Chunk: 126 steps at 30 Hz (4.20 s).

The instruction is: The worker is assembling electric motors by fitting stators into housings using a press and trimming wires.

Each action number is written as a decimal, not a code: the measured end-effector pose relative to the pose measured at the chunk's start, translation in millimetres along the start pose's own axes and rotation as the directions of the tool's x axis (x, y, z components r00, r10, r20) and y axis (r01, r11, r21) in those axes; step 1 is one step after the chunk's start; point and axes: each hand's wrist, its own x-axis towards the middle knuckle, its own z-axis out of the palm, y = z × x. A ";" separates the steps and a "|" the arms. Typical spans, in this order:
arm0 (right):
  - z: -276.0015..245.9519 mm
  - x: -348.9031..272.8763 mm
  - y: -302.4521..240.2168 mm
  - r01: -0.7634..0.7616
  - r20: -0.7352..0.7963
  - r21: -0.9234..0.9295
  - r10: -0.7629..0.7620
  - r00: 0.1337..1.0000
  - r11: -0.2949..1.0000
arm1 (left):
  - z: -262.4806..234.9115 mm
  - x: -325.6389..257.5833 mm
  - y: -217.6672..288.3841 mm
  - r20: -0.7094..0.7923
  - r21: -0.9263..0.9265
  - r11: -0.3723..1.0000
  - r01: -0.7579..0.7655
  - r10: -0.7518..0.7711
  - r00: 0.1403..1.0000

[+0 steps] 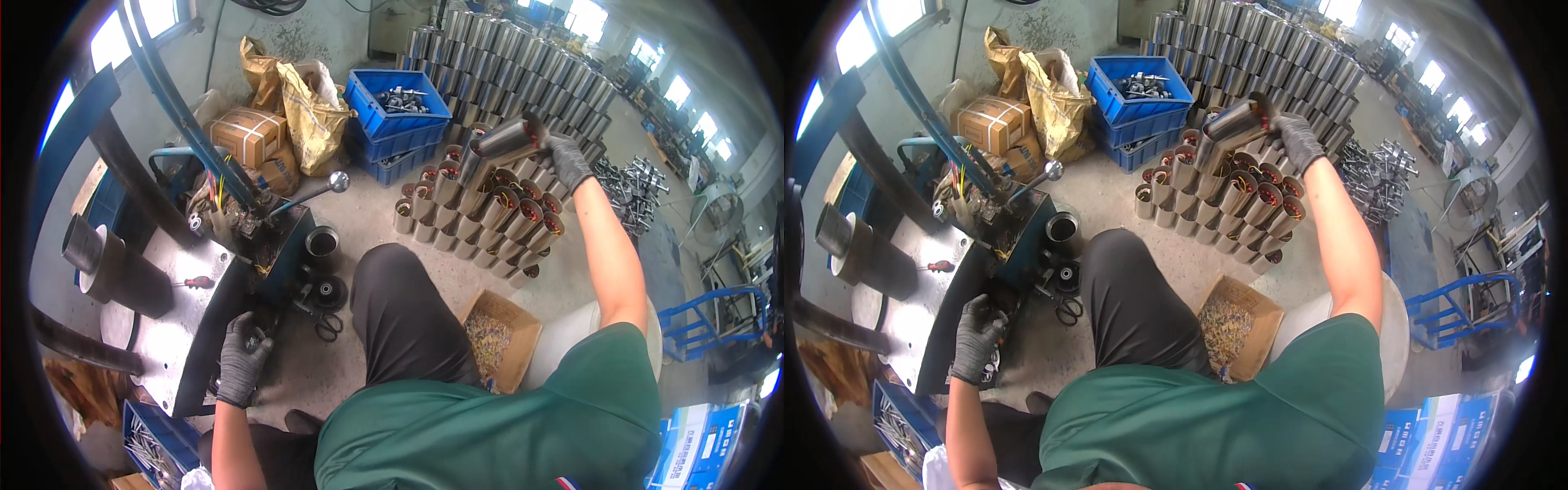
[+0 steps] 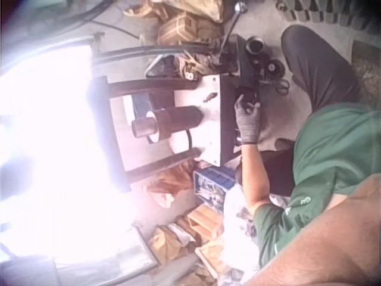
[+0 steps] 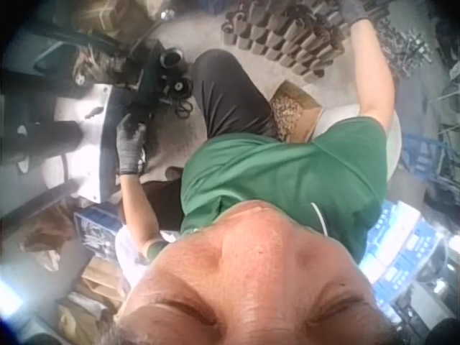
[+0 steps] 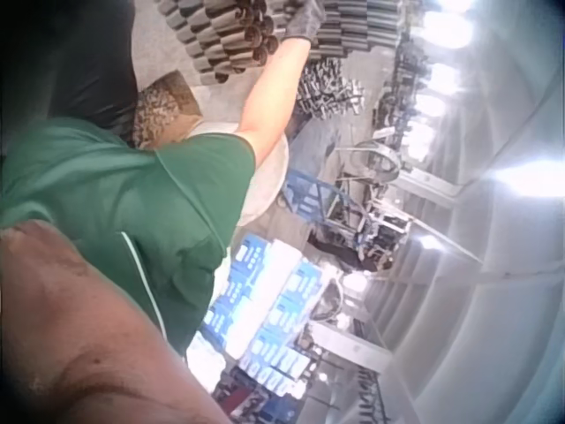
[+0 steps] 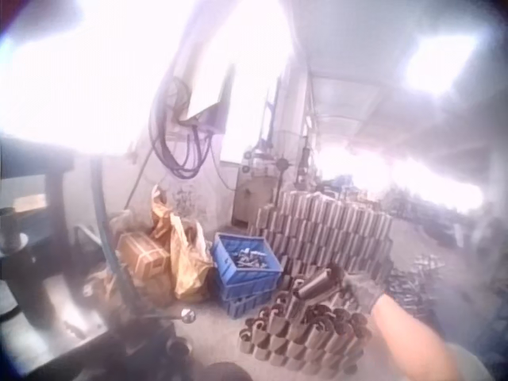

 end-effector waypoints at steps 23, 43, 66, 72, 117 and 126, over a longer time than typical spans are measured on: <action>19.7 158.3 172.8 -0.249 -0.157 0.570 0.401 0.902 0.783 | 14.3 -25.2 -72.4 0.076 0.252 0.958 0.138 -0.162 0.984; 298.5 -69.9 -69.4 0.603 0.758 -0.245 -0.238 0.607 0.759 | -84.6 6.6 -18.9 -0.282 -0.190 0.981 0.024 -0.078 0.956; 456.9 -79.9 -8.1 0.929 0.849 -0.122 -0.449 0.280 0.349 | -62.9 72.6 -25.6 -0.153 -0.062 0.982 -0.179 0.168 0.974; 198.0 -53.4 -4.7 0.712 0.604 -0.458 -0.401 0.689 0.533 | -8.8 106.5 -23.3 0.042 -0.115 0.943 -0.312 0.318 0.947; -201.5 -366.1 255.8 -0.298 -0.370 -0.929 0.573 0.732 -0.220 | 64.4 64.6 29.9 0.370 0.293 0.911 -0.292 0.173 0.913; -226.3 -140.0 50.8 -0.063 -0.119 -0.983 0.341 0.933 -0.170 | 116.5 78.0 82.5 0.596 -0.159 0.962 -0.223 0.273 0.755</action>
